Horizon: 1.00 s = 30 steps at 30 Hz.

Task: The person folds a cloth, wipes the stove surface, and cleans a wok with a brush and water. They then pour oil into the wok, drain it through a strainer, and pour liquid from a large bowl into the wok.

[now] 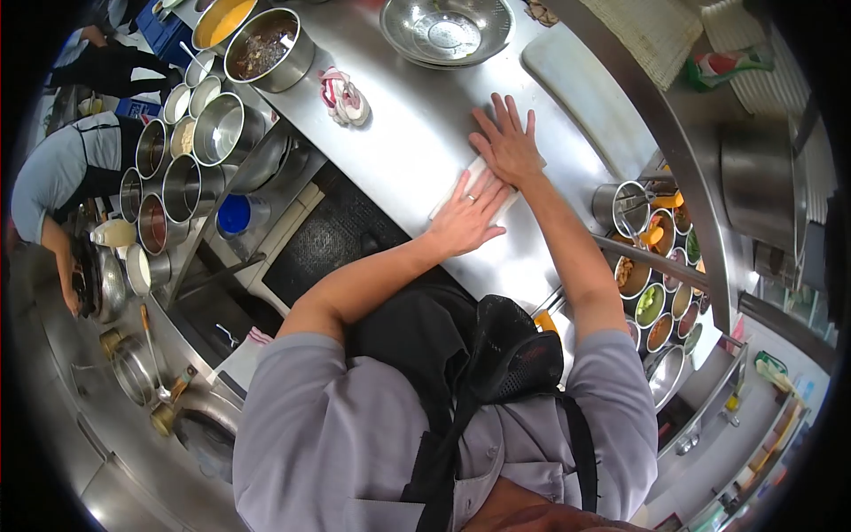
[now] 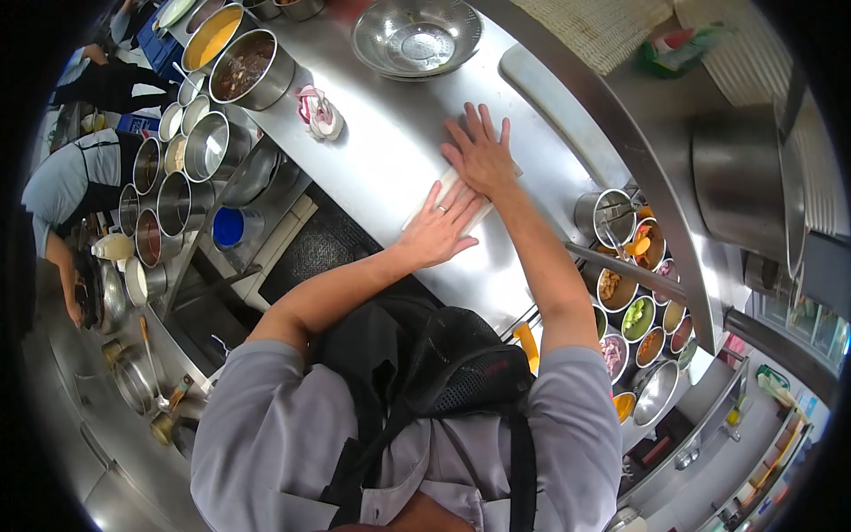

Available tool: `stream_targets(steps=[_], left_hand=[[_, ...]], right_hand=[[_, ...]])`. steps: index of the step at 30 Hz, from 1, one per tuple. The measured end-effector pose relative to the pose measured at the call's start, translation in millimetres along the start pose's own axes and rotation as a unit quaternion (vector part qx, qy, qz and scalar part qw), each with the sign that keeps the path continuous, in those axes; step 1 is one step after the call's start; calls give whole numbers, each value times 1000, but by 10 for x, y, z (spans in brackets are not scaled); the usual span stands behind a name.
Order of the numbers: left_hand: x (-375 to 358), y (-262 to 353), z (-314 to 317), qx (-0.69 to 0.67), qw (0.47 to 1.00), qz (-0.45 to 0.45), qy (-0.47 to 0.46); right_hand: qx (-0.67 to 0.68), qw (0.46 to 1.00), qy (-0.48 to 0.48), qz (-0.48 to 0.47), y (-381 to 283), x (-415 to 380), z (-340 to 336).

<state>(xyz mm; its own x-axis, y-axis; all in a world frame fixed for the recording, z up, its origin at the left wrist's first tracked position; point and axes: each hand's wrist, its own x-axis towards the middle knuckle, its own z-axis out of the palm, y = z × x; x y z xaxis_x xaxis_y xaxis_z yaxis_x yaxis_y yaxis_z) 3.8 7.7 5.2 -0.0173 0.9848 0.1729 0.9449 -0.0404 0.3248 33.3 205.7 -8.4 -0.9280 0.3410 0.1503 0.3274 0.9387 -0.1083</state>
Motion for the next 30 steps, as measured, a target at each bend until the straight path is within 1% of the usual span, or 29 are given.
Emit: stream_targets(steps=[1,2,4,9,14,21,24,25,26,28,30], left_hand=[[-33,-28,26,21,999,-20,-23],[-54,-50,57,20,999,-23,-26],[-77,-73,62,-6,999,-30,-18],[-62,-106,77,-17,999,-37,-25],[-49,-128,78,-19,998,-39,-35],[-66,-136,24,-54,998,-28,-16],[-81,-124,-3,-92,995,-35,2],[-84,-136,-19,-118,992,-46,12],[-91,-142,-25,-116,992,-46,15],[-104,-116,-88,-115,993,-24,26],[-65,-72,-44,-108,994,-12,25]], right_hand=[[3,1000,-3,-2,5,18,25],[-8,1000,-7,11,23,31,44],[-16,999,-16,25,38,57,35],[-7,998,5,69,105,154,59],[5,996,-3,83,114,167,70],[24,996,-13,82,98,164,41],[41,996,15,77,135,141,69],[27,996,54,69,111,94,43],[26,996,57,66,107,55,20],[44,993,85,70,48,-26,-73],[40,993,89,74,-1,-25,-120]])
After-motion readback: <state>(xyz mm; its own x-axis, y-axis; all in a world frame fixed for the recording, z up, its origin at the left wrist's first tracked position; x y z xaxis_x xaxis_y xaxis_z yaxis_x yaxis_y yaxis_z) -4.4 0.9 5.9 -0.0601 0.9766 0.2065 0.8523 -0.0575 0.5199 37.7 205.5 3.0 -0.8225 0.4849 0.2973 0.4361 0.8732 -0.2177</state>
